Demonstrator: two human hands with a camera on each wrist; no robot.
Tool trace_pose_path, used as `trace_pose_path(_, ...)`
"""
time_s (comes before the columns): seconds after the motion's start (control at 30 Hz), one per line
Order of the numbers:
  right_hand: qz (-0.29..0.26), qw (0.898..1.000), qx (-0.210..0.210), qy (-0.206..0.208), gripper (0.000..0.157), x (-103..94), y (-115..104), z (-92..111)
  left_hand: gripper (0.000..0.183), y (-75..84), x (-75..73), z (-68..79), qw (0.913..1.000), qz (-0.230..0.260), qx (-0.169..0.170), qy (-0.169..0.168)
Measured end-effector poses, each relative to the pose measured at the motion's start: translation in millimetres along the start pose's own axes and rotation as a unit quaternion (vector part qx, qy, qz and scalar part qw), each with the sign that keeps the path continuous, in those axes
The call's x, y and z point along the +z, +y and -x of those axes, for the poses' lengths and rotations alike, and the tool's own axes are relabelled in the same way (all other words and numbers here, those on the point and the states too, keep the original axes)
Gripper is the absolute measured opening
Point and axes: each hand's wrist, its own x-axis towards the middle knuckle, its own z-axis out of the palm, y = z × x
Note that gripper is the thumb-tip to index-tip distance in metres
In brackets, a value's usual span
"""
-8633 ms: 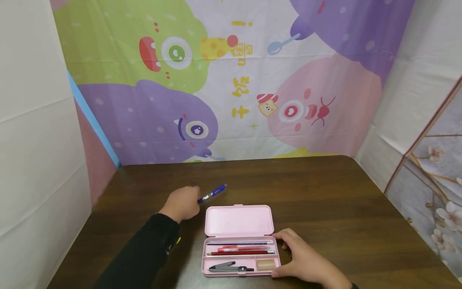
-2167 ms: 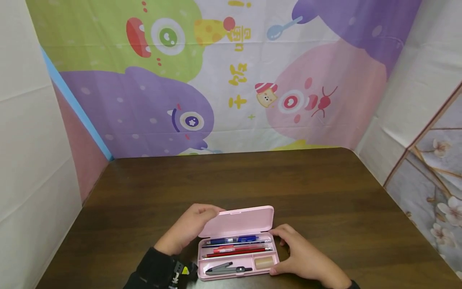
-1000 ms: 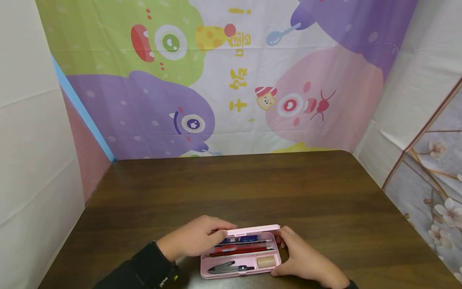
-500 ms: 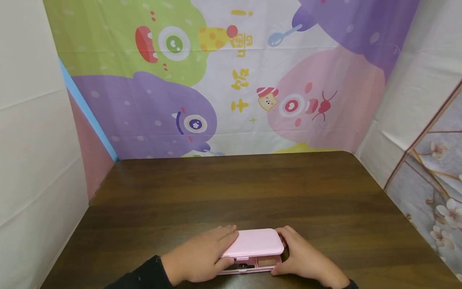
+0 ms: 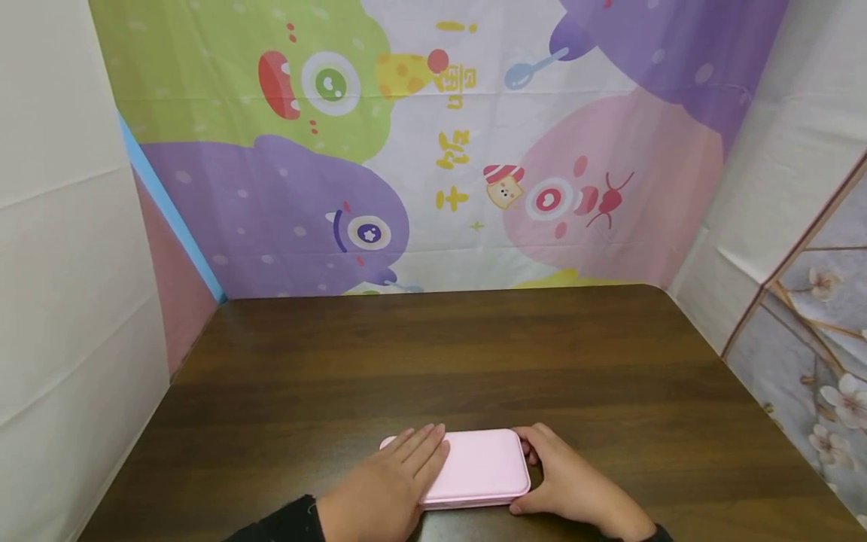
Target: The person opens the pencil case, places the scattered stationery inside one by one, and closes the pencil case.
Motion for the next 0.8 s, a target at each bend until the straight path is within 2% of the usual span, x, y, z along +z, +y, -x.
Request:
trace_pose_path(0.13,0.002,1.000,0.001,-0.003,0.092,-0.1,-1,0,0.067,4.5,3.3,-0.9,0.9996,-0.023,-0.013,-0.007)
trace_pose_path(0.27,0.004,1.000,-0.006,0.003,0.090,0.0,-1,0,0.091,7.6,2.3,0.2,0.9982,-0.055,-0.016,-0.018)
trace_pose_path(0.37,0.006,1.000,-0.005,0.004,0.090,0.0,-2,-1,0.097,8.3,0.6,2.0,0.9968,-0.079,-0.012,-0.006)
trace_pose_path(0.5,0.007,1.000,-0.004,0.003,0.090,-0.4,-3,-1,0.095,8.5,-0.3,2.6,0.9965,-0.083,-0.010,0.000)
trace_pose_path(0.67,0.006,1.000,-0.008,0.007,0.090,-0.8,-4,0,0.087,9.3,-0.3,0.9,0.9970,-0.073,-0.012,-0.021)
trace_pose_path(0.8,0.010,1.000,-0.014,0.010,0.090,0.3,-4,0,0.081,11.2,0.4,-0.2,0.9957,-0.085,-0.018,-0.030)
